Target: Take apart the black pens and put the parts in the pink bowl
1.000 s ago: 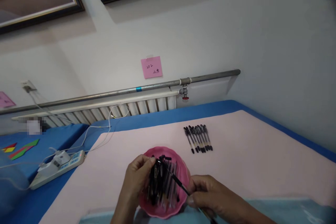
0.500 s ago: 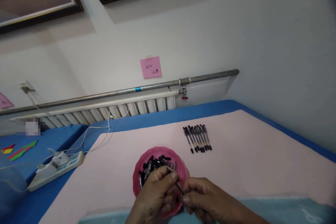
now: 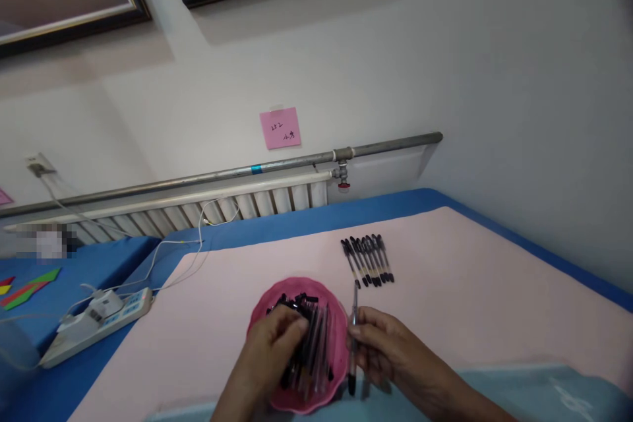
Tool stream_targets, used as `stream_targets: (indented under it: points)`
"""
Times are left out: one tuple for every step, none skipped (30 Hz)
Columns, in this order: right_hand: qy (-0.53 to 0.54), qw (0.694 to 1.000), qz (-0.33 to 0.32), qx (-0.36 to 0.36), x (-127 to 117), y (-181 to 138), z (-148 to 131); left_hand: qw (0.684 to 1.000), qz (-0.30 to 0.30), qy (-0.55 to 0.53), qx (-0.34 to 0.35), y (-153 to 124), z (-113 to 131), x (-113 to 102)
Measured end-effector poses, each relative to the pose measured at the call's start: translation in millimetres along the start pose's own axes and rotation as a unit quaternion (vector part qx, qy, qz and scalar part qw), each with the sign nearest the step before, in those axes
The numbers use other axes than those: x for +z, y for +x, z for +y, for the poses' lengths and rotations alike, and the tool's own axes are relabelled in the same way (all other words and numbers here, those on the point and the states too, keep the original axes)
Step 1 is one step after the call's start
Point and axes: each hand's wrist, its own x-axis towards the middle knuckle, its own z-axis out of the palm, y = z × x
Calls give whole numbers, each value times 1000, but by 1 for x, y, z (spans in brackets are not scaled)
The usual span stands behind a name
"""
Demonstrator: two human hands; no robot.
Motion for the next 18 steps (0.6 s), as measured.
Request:
stream_targets:
  points:
    - [15,1000,15,-11,0,1,0,999,-36,24,5,-3,4,9]
    - [27,999,24,-19,-1,1,0,997,-58,49,7,-7,9,17]
    - [37,999,28,-22,-1,2,1,995,-73,69,6,-10,14,25]
    - [43,998,31,-22,-2,2,1,994,-76,81,9,-13,19,31]
    - [45,998,33,-21,-2,2,1,993,-72,93,18,-15,22,36]
    - [46,998,37,-21,-2,2,1,992,-67,103,30,-17,24,39]
    - [46,998,44,-23,-2,1,1,991,-58,114,43,-18,25,42]
    - [47,997,49,-26,-1,1,1,989,-50,126,54,-19,24,44]
    - [49,997,52,-27,-1,1,0,988,-41,138,61,-19,22,46]
    - [54,997,53,-29,0,0,-1,986,-33,149,67,-18,19,47]
    - [58,996,54,-30,1,0,-1,984,-29,160,73,-18,16,48]
    - [59,996,56,-32,1,-1,-2,982,-28,168,80,-18,14,49]
    - [55,996,58,-35,2,-2,-2,980,-28,175,87,-17,12,49]
    - [50,996,62,-39,2,-2,-3,979,-35,177,93,-17,12,49]
    - [47,996,63,-43,2,-3,-3,980,-43,172,94,-17,12,49]
    - [45,996,61,-49,1,-3,-3,981,-55,160,91,-17,13,48]
    - [46,996,55,-54,1,-4,-4,984,-68,139,84,-17,15,47]
    - [53,996,43,-58,0,-4,-5,988,-85,109,73,-17,17,46]
